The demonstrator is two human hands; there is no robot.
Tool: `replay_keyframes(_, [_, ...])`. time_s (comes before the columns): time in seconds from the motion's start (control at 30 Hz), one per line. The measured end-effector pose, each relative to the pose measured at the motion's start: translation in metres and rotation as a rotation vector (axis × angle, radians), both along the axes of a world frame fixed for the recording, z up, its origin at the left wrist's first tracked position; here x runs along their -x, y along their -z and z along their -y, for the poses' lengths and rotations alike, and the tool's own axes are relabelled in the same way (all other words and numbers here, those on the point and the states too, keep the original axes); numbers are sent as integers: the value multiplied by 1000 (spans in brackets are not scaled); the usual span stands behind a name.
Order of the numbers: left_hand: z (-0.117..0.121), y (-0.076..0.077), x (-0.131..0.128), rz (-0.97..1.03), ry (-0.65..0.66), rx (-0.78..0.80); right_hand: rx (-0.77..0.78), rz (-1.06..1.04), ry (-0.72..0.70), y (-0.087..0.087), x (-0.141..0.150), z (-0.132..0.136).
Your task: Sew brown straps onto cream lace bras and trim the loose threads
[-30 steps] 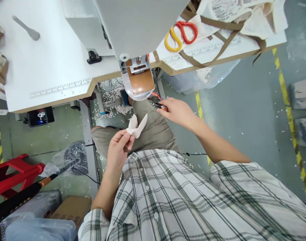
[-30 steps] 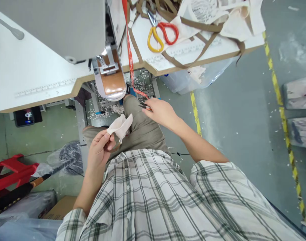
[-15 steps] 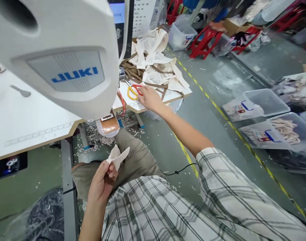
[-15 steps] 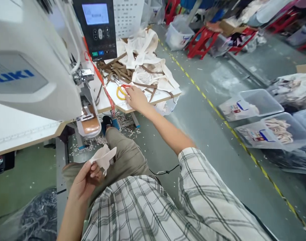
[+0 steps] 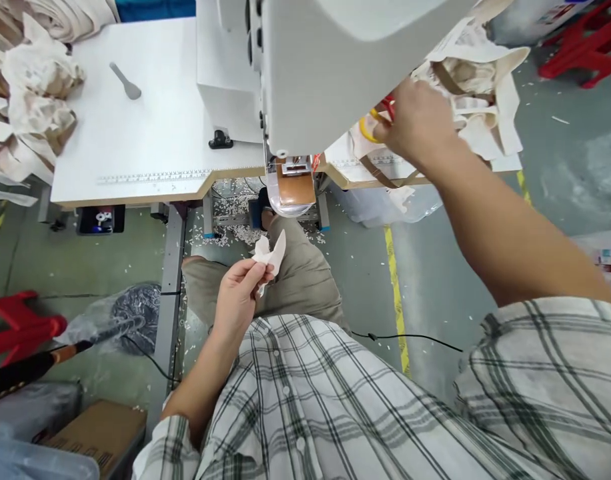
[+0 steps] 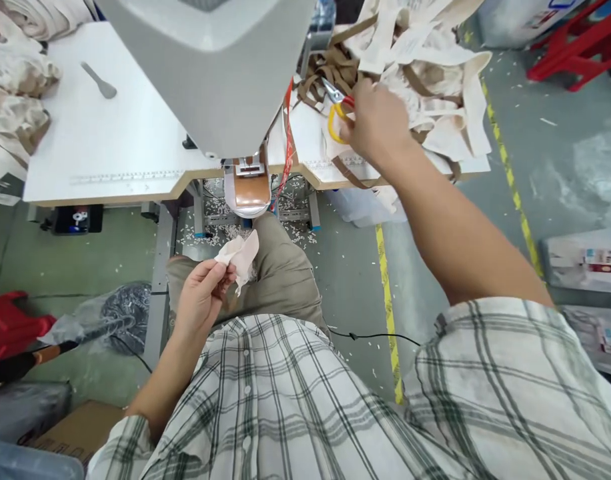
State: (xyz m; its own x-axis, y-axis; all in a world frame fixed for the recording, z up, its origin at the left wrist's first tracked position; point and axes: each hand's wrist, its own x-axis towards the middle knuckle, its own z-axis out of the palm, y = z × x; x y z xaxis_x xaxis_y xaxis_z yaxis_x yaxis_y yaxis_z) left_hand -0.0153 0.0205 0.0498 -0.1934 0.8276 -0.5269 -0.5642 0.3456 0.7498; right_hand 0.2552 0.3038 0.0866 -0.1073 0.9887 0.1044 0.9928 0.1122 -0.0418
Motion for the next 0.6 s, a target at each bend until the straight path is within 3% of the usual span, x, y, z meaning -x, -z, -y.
replay_keyframes(0.1, [2,2,2,-10,-14,-23,-66,-60,-52,-20,-22,47])
replay_keyframes(0.2, [3,2,3,-48,-28,-39,-24,-254,-141,-33,-37,119])
replay_keyframes(0.27, [3,2,3,-93,-13,-55,74,-438,-322,-34,-37,170])
replay_keyframes(0.37, [4,3,2,-160,8,-102,218,-483,-594,-27,-19,225])
replay_keyframes(0.47, [6,2,1,-221,19,-150,231,-469,-693,-16,6,244])
replay_keyframes(0.6, [8,0,1,-267,46,-178,210,-485,-728,-6,23,237])
